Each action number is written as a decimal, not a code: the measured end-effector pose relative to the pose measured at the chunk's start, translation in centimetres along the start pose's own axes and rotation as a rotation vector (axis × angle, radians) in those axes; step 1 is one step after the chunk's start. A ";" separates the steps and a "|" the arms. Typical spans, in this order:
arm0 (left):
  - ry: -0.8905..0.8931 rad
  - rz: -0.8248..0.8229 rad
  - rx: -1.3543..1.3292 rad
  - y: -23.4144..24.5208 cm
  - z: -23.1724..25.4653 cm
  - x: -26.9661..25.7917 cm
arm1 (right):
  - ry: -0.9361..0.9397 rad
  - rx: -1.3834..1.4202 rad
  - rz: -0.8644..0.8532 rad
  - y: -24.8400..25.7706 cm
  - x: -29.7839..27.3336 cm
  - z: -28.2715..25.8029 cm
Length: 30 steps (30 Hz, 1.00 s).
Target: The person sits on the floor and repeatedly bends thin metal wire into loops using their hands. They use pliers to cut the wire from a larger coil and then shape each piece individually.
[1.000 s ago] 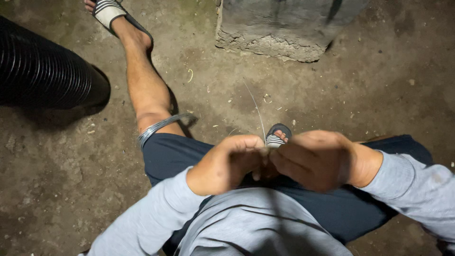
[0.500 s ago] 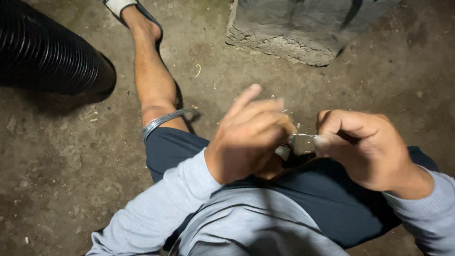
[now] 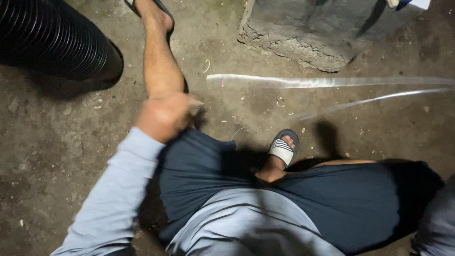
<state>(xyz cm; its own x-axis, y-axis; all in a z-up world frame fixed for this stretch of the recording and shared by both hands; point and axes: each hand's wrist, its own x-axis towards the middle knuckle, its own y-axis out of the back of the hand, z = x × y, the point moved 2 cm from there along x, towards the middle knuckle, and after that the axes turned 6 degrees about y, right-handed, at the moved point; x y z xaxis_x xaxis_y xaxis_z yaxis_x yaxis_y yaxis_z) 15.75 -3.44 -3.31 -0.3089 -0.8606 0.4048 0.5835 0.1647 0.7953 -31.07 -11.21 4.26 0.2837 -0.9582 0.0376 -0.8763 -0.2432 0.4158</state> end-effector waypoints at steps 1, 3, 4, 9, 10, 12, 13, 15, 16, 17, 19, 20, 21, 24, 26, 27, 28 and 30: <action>0.130 -0.016 0.118 0.9 -1.7 -1.0 | -0.002 0.000 0.005 0.5 0.3 0.2; 0.333 -0.005 0.253 1.3 -3.8 -2.3 | 0.000 0.008 0.012 0.8 1.7 0.9; 0.419 0.015 0.266 1.6 -4.1 -3.7 | -0.002 0.019 0.002 0.1 2.5 1.6; 0.490 0.059 0.188 0.3 -3.7 -6.5 | 0.014 0.150 -0.070 -6.5 8.3 6.5; 0.513 0.029 0.193 -0.2 -3.5 -6.7 | 0.020 0.198 -0.073 -8.3 9.3 7.8; 0.554 0.029 0.198 -0.6 -3.3 -7.2 | 0.036 0.305 -0.086 -12.4 11.7 10.7; 0.572 0.059 0.198 -0.7 -3.1 -7.4 | 0.017 0.366 -0.116 -14.3 13.0 12.2; 0.650 0.077 0.195 -0.9 -2.8 -8.2 | -0.050 0.413 -0.158 -17.6 14.4 15.3; 0.709 0.067 0.196 -0.9 -2.7 -8.7 | -0.093 0.402 -0.168 -19.0 14.6 16.8; 0.768 0.056 0.197 -0.9 -2.6 -9.1 | -0.159 0.345 -0.122 -20.8 14.0 18.3; 0.813 0.025 0.197 -0.9 -2.4 -9.7 | -0.159 0.026 -0.094 -24.1 12.5 20.0; 0.838 0.008 0.197 -1.0 -2.4 -10.1 | -0.098 -0.233 -0.115 -25.4 11.2 20.4; 0.784 0.082 0.138 -1.0 -2.3 -10.3 | -0.269 -0.042 -0.249 -27.4 9.8 20.7; 0.702 0.281 -0.056 -1.1 -2.4 -11.2 | -0.800 0.336 -0.514 -33.9 6.9 19.2; 0.741 0.401 -0.208 -1.4 -2.9 -11.5 | -0.826 0.392 -0.567 -37.3 6.4 17.0; 0.723 0.361 -0.166 -1.5 -2.9 -11.6 | -0.842 0.450 -0.546 -38.4 6.4 16.1; 0.706 0.324 -0.120 -1.6 -2.9 -11.8 | -0.855 0.508 -0.527 -39.6 6.8 15.2; 0.729 0.290 -0.082 -1.6 -2.8 -12.4 | -0.822 0.613 -0.471 -41.3 7.5 14.2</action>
<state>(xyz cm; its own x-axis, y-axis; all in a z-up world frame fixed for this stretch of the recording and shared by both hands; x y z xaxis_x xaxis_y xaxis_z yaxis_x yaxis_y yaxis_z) 20.69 5.63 -10.88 0.4178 -0.8924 0.1707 0.6279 0.4193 0.6556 1.75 -10.50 -25.53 0.4923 -0.5050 -0.7089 -0.8572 -0.4230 -0.2939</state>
